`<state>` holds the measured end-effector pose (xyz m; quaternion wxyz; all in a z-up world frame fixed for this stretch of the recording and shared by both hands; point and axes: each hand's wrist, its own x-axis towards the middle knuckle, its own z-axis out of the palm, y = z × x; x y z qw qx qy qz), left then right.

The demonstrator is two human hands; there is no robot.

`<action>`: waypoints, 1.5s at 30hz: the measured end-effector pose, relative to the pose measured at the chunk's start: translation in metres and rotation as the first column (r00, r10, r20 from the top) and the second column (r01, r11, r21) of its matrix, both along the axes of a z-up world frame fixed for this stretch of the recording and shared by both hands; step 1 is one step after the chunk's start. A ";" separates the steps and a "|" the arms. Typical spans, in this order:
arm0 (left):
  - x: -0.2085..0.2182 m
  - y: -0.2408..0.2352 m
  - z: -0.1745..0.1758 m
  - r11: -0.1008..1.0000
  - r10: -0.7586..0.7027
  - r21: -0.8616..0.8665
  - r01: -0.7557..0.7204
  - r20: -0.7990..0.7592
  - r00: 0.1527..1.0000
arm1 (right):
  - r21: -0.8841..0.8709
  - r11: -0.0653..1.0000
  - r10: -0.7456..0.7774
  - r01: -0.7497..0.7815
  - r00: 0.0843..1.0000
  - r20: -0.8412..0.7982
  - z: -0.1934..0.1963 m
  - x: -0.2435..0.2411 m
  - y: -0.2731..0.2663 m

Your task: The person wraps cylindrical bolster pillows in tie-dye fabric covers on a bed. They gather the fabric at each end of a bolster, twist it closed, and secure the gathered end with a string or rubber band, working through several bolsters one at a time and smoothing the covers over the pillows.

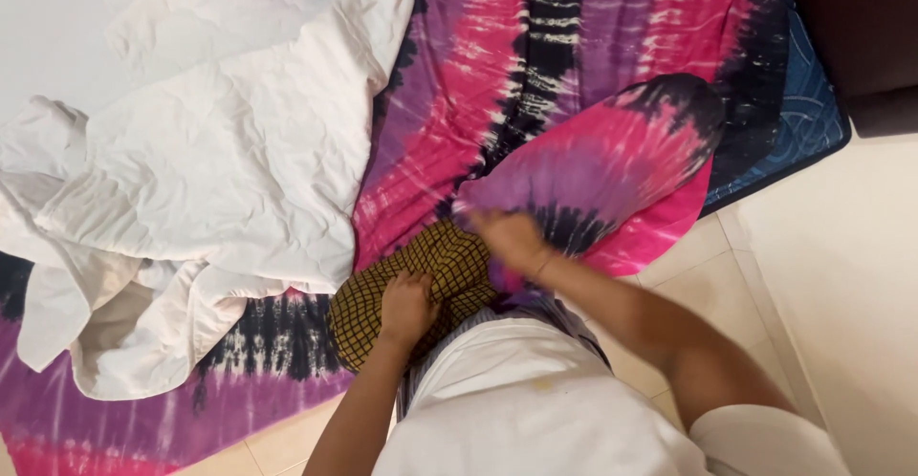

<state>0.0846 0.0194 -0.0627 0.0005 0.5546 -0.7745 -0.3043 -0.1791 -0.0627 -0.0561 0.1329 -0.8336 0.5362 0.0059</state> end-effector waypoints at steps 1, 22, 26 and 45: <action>0.003 0.002 0.001 0.998 0.015 -0.057 -0.021 -0.110 0.994 | -0.113 0.993 0.055 -0.045 0.994 0.093 -0.003 -0.029 -0.011; 0.089 -0.092 0.028 0.837 0.517 0.347 -0.423 -0.247 0.820 | 0.595 0.680 -0.704 0.428 0.609 0.365 -0.039 -0.182 0.085; 0.044 -0.076 0.052 0.834 0.516 -0.167 -0.526 -0.103 0.850 | 0.558 0.683 -0.713 0.471 0.598 0.367 -0.042 -0.124 0.082; 0.076 -0.058 0.000 0.927 0.265 -0.296 -0.231 0.080 0.961 | 0.118 0.779 -0.624 0.616 0.780 0.053 -0.009 -0.110 -0.055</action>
